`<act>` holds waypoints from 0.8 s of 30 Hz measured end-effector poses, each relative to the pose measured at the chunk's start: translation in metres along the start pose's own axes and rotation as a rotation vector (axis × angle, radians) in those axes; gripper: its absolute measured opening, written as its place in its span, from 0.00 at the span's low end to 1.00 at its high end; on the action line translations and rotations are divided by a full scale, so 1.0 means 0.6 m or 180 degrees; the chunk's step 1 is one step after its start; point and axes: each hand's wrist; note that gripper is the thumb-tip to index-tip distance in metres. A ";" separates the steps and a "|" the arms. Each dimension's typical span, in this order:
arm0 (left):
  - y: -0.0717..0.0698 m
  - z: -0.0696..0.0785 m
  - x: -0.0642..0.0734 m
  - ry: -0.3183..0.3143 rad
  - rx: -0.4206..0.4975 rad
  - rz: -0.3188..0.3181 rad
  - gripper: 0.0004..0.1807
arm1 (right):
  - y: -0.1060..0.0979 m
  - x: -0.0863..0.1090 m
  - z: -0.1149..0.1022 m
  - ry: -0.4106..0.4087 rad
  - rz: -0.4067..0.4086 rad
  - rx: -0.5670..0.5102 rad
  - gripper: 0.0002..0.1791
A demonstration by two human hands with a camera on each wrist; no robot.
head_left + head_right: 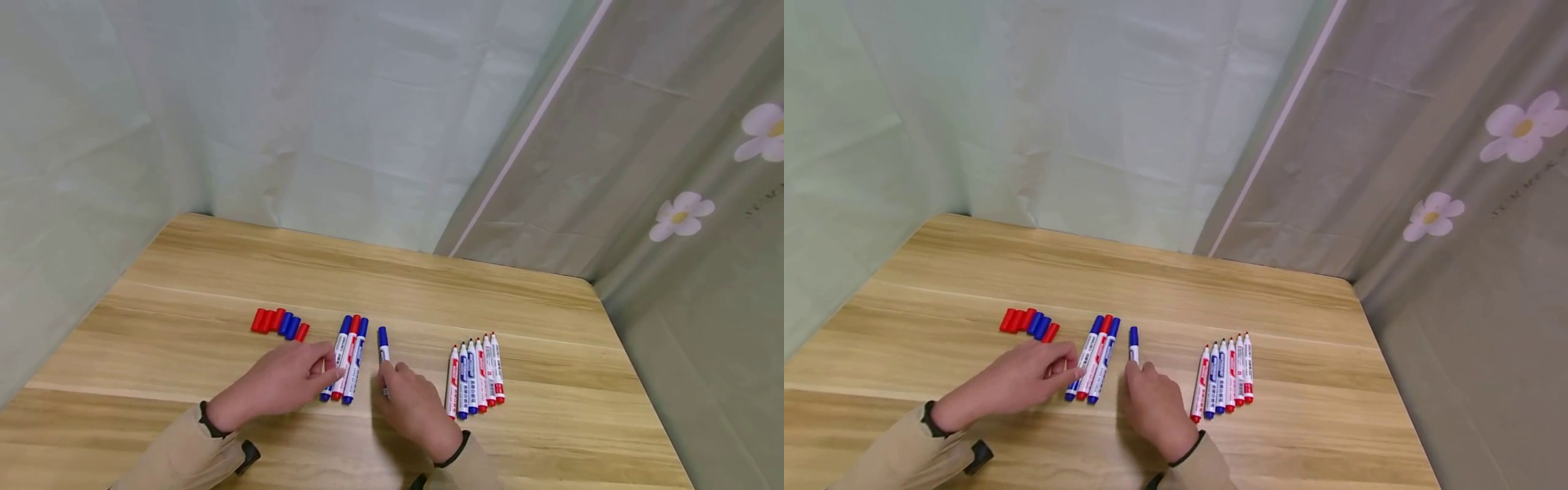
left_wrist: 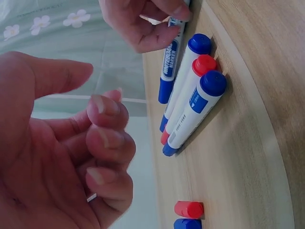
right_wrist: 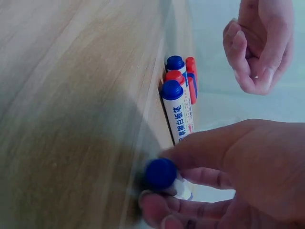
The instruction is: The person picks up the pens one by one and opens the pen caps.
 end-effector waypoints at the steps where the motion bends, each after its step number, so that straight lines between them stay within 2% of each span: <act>1: 0.000 -0.001 0.000 0.0028 0.0001 -0.0006 0.07 | 0.000 0.001 0.003 -0.0019 0.0038 -0.0059 0.06; 10: -0.001 -0.006 0.002 0.0240 0.0015 0.0022 0.07 | -0.010 0.020 0.021 -0.0045 0.0499 -0.0965 0.08; 16: -0.002 -0.008 0.002 0.0321 0.0089 0.0033 0.08 | -0.016 0.034 0.022 0.0031 0.0843 -0.1161 0.08; 20: -0.001 -0.008 0.001 0.0273 0.0140 0.0048 0.08 | -0.022 0.044 0.023 0.0068 0.0910 -0.1341 0.13; 24: 0.000 -0.010 0.000 0.0310 0.0149 0.0120 0.09 | -0.029 0.054 0.026 0.0001 0.0856 -0.1643 0.17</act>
Point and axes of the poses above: each hand's wrist, its own x-axis away from the middle knuckle, its own y-axis out of the palm, z = x × y, and after that the axes turned 7 degrees about -y, right-handed
